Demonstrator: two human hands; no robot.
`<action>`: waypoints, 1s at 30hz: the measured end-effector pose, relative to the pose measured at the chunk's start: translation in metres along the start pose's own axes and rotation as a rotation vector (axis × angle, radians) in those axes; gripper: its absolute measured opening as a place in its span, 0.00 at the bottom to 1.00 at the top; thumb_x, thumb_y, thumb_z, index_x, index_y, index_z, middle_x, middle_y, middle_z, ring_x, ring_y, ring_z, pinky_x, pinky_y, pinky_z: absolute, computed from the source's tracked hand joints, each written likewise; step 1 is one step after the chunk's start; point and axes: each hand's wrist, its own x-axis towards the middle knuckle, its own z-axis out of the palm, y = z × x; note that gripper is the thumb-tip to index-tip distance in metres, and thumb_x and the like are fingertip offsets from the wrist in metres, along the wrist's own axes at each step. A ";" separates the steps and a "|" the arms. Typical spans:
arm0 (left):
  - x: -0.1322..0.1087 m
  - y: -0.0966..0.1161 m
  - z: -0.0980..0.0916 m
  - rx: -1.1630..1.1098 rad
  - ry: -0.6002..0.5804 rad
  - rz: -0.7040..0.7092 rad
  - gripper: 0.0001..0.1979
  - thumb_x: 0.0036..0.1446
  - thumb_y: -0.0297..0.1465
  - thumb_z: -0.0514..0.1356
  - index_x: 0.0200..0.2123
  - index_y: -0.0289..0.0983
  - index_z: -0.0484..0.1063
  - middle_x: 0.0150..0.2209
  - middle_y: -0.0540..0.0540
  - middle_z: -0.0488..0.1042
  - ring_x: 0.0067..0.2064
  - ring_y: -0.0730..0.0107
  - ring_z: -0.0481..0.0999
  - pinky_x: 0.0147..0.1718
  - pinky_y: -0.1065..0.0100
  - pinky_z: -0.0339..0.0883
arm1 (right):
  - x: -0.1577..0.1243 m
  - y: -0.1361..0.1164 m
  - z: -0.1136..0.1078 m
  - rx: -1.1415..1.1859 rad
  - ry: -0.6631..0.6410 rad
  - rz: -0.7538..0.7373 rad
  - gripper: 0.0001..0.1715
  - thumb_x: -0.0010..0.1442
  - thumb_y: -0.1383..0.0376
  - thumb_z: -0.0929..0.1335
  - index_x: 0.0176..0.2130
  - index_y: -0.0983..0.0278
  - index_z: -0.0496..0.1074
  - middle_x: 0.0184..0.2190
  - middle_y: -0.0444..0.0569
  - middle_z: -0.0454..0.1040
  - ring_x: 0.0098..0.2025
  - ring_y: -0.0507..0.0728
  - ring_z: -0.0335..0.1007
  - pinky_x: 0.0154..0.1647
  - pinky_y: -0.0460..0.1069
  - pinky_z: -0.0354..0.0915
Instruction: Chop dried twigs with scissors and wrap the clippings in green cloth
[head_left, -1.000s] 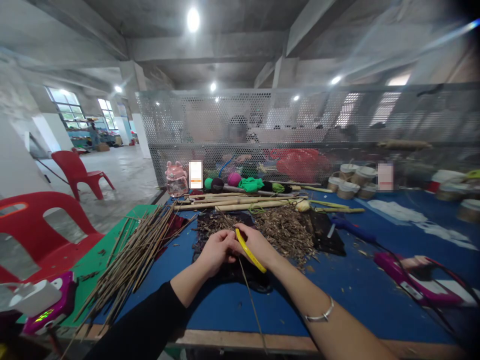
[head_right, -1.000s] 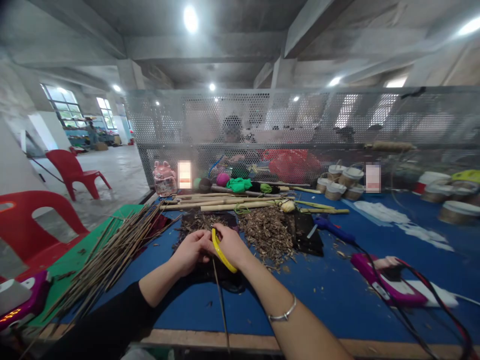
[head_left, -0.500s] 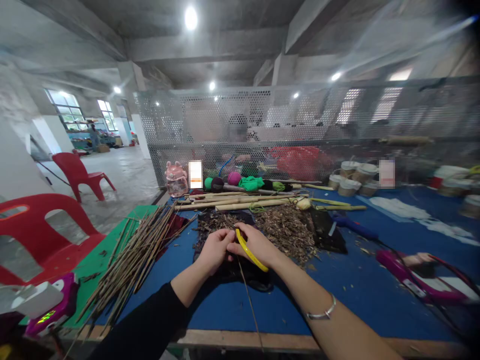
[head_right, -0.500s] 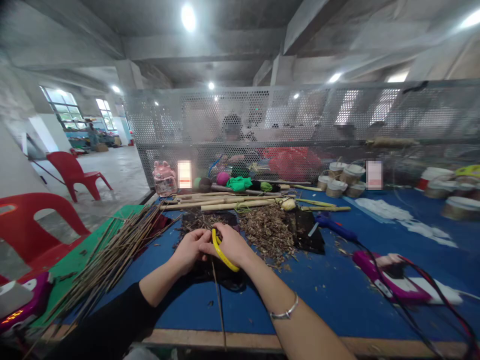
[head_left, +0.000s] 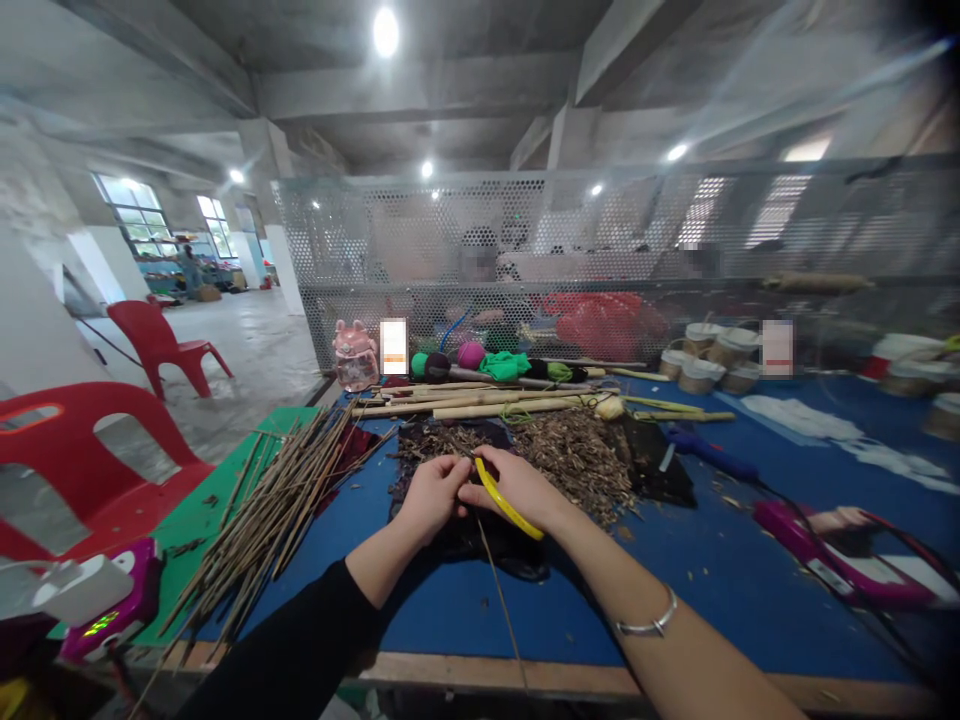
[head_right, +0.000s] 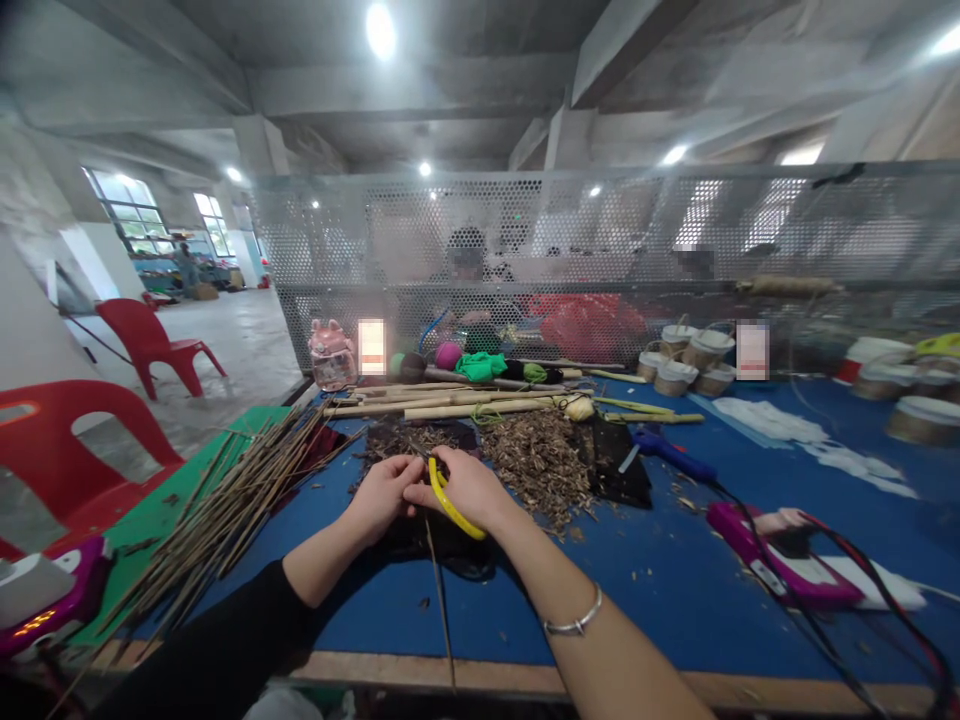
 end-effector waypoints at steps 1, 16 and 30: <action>0.000 -0.001 -0.001 0.002 -0.003 0.010 0.21 0.44 0.47 0.59 0.23 0.34 0.63 0.14 0.56 0.61 0.13 0.83 0.59 0.12 0.78 0.55 | 0.000 0.000 0.001 0.000 0.005 0.003 0.32 0.45 0.50 0.69 0.47 0.63 0.67 0.38 0.52 0.72 0.35 0.56 0.67 0.33 0.46 0.58; 0.002 -0.002 -0.002 0.056 0.036 0.012 0.20 0.45 0.47 0.57 0.23 0.35 0.63 0.15 0.56 0.62 0.13 0.82 0.60 0.12 0.77 0.54 | -0.001 0.000 0.000 -0.025 -0.045 0.035 0.30 0.46 0.47 0.68 0.44 0.62 0.67 0.35 0.50 0.73 0.32 0.55 0.67 0.29 0.45 0.57; 0.001 -0.002 -0.001 0.057 0.040 -0.033 0.21 0.44 0.49 0.58 0.24 0.34 0.63 0.15 0.56 0.62 0.13 0.83 0.60 0.11 0.78 0.54 | 0.002 0.005 0.003 -0.061 -0.039 0.021 0.23 0.49 0.46 0.66 0.34 0.62 0.70 0.27 0.47 0.72 0.26 0.52 0.63 0.24 0.44 0.52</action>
